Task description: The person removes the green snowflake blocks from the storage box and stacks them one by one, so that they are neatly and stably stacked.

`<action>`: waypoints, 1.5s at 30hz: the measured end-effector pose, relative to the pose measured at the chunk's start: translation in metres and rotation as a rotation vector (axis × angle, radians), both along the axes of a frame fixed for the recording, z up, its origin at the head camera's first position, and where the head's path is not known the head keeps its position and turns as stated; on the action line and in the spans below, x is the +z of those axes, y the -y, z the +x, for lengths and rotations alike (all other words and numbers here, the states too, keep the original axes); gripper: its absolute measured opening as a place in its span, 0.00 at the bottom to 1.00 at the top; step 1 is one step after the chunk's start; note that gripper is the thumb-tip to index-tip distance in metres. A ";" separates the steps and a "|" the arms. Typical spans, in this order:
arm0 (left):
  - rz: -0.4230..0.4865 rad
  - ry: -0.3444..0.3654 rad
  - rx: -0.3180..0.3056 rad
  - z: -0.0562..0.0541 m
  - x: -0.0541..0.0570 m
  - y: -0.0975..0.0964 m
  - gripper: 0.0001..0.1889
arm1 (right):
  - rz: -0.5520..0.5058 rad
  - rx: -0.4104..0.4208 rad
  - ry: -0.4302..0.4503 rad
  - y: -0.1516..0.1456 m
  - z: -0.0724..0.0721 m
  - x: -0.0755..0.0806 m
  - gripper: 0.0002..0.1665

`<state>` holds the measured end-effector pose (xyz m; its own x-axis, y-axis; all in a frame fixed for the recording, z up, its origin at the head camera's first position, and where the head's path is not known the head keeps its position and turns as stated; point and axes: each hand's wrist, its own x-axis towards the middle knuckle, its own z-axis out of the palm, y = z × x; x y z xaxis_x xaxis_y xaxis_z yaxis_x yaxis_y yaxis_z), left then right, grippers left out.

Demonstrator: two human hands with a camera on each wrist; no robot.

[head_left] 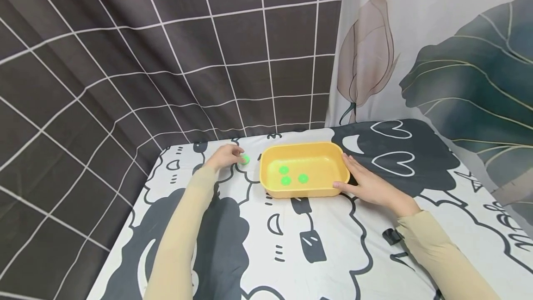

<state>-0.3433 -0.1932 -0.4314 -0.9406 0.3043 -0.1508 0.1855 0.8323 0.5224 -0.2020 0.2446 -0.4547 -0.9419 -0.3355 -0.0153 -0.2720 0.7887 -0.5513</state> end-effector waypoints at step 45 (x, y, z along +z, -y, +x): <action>-0.174 -0.033 0.033 0.012 -0.004 -0.022 0.24 | -0.002 -0.006 -0.006 -0.001 0.002 -0.001 0.63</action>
<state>-0.3317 -0.1709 -0.4358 -0.9548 0.2456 -0.1677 0.1715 0.9155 0.3639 -0.2004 0.2452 -0.4558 -0.9440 -0.3298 -0.0087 -0.2706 0.7893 -0.5512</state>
